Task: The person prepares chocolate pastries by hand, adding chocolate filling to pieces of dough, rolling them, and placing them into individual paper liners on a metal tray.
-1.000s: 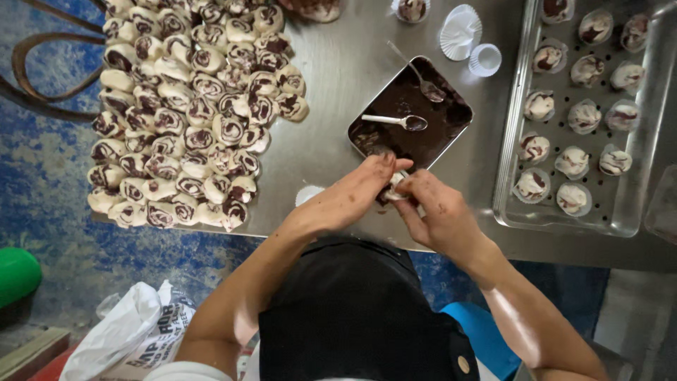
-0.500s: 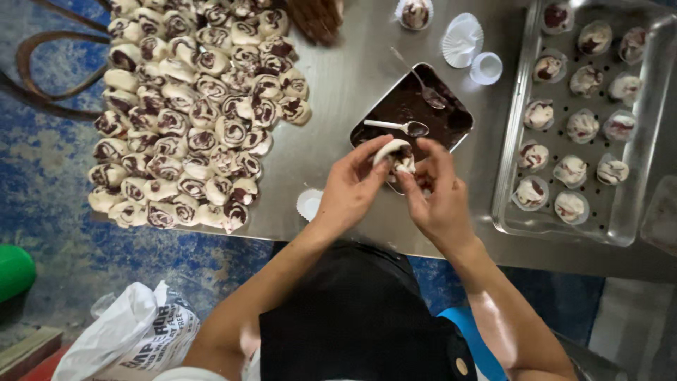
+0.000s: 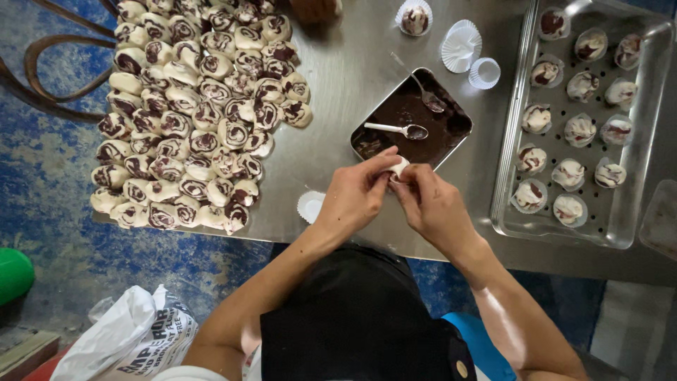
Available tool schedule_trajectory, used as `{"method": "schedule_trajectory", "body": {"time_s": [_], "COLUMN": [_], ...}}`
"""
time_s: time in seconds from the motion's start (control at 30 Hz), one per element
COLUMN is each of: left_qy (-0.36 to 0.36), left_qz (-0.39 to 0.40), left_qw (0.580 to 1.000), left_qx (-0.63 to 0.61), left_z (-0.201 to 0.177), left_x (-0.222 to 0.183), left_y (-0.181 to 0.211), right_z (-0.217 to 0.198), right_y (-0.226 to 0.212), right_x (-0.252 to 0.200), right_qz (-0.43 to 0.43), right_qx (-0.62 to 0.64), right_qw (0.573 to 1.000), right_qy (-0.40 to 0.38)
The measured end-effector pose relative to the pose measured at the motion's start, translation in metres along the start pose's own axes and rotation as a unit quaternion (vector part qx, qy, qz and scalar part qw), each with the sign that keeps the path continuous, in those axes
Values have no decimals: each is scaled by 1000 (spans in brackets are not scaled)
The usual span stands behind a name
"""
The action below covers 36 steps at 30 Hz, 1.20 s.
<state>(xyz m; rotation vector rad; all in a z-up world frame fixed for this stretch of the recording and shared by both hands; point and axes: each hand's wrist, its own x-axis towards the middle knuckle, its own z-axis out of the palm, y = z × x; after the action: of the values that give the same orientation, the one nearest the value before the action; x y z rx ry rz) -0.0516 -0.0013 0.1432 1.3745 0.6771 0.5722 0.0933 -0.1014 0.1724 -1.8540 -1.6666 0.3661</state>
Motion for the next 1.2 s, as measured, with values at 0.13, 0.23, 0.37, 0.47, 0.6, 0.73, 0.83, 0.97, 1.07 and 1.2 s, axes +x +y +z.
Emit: {"method": "schedule_trajectory", "body": {"time_s": [0.13, 0.23, 0.37, 0.47, 0.6, 0.73, 0.83, 0.97, 1.07, 1.2], "left_qy": [-6, 39, 64, 109, 75, 18, -14, -62, -81, -129], "left_qz": [97, 270, 334, 317, 313, 311, 230, 209, 201, 132], "left_qw": [984, 951, 932, 940, 943, 949, 972, 975, 975, 980], "left_qx": [-151, -144, -124, -59, -87, -53, -48, -49, -42, -69], "left_z": [-7, -12, 2, 2, -4, -15, -16, -21, -27, -29], "left_x": [-10, -16, -15, -13, -7, -7, -7, -3, -1, 1], "left_y": [2, 3, 12, 17, 27, 38, 42, 42, 41, 39], "right_z": [-9, -19, -28, -30, -33, -44, -40, -37, -38, -30], "right_y": [5, -5, -32, -53, -59, -49, -40, -44, -39, -36], "right_x": [1, 2, 12, 21, 21, 11, 13, 5, 9, 9], "right_qz": [34, 141, 177, -15, -121, 171, 96, 42, 124, 29], "right_qx": [49, 215, 423, 177, 27, 350, 223, 122, 256, -16], "right_qw": [998, 966, 889, 982, 985, 921, 970, 991, 958, 999], "right_qy": [2, 19, -13, 62, 120, -7, 9, 33, -17, -9]}}
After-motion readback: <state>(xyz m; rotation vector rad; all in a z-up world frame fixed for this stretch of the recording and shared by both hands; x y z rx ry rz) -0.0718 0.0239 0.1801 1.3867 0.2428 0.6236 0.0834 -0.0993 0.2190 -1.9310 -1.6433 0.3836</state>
